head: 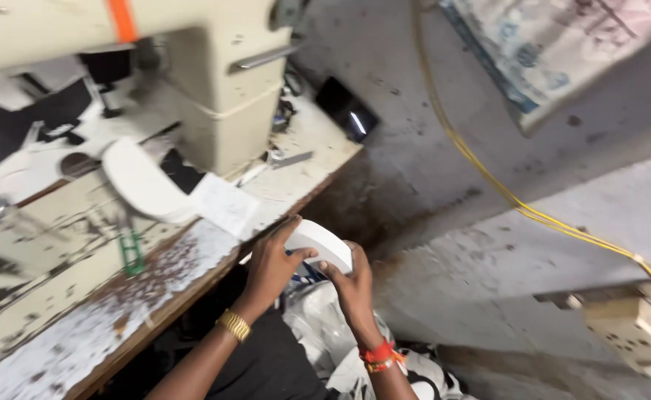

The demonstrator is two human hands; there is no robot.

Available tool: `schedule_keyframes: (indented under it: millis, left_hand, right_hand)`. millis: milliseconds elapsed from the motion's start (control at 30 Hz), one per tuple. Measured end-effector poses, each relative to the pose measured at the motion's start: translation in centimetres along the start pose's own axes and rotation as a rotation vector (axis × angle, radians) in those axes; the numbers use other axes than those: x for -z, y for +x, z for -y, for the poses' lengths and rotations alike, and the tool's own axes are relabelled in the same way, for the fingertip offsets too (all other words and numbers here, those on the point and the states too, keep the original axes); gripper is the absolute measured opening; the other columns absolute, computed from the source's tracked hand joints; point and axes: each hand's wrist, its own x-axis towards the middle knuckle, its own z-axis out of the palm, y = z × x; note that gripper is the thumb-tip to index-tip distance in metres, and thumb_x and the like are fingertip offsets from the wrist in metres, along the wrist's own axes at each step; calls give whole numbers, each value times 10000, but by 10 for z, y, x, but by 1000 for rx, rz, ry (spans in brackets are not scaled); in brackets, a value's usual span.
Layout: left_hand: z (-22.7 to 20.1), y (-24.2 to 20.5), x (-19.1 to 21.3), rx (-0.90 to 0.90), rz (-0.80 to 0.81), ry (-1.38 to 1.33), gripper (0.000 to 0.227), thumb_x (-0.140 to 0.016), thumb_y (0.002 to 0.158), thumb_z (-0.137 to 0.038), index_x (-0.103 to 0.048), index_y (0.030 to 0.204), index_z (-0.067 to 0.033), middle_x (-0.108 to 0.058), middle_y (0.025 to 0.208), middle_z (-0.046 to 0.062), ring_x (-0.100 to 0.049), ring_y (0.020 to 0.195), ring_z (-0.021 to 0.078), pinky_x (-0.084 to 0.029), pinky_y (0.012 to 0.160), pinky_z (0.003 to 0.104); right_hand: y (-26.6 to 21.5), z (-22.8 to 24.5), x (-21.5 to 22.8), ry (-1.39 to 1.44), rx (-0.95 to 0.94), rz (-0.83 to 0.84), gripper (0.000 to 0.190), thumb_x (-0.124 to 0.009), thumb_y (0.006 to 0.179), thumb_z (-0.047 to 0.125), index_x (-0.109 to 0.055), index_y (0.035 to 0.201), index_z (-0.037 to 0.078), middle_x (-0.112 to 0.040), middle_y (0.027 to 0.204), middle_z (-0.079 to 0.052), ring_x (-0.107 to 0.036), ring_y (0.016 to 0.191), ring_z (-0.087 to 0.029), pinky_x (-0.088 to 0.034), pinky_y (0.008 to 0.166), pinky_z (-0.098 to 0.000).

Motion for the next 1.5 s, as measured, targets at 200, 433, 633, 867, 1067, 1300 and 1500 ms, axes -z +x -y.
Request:
schedule_keyframes:
  millis: [200,433,633,867,1067,1300,1500]
  left_hand:
    - [72,7,-93,246,143,-88,600,-870,778,-247,-650,1271,12,-729,1098,265,-749,984,355,-593,821,429]
    - [115,4,-99,576,175,91,393,-838,784,-247,-756,1113,-47,-744,998,219,-740,909,385,-575,780,478]
    - [257,-15,-180,590,31,127,382,-800,836,-169,-700,1166,-5,-712,1109,259,-687,1018,418,-521,871,494]
    - [315,-35,-188,375,-19,91,410,-668,824,5,-643,1233,11,-683,1151,275,-640,1103,440,-487,938,492]
    - [293,-33,-183,348,113,315,304,-697,749,-6,-675,1051,1,-679,1057,276,-629,993,467,-492,799,541]
    - [292,-46,-216,353,317,31,309,-658,765,28,-747,1056,-24,-745,1085,210,-706,1033,350,-571,886,423]
    - [201,-4,-147,146,44,31,1112,-923,479,-130,-381,1416,125,-493,1408,376,-470,1275,530,-424,1021,556]
  right_hand:
    - [18,-109,8,-95,-106,-150,406,-801,810,134,-637,1144,-28,-702,1040,-120,-654,947,-190,-541,835,-336]
    - [30,-214,-34,-303,-126,-267,534,-891,738,211,-673,1156,-39,-711,1109,-198,-685,1011,-301,-530,914,-398]
    - [62,-210,-83,-484,-140,-215,657,-911,682,298,-649,1169,-57,-661,1086,-259,-631,1020,-418,-494,903,-466]
    - [64,-244,-104,-472,-80,-249,611,-879,730,309,-645,1157,-59,-645,1048,-286,-611,989,-454,-487,876,-506]
    - [68,-243,-99,-604,-209,-310,637,-900,650,302,-627,1105,-51,-634,1057,-296,-587,995,-493,-462,852,-546]
    - [76,-356,-97,-639,-379,-293,588,-898,732,364,-639,1059,-50,-637,1071,-277,-621,1008,-456,-501,883,-505]
    - [78,-260,-31,-460,-273,-173,568,-901,733,268,-660,1159,-20,-707,1105,-209,-698,1014,-332,-536,897,-391]
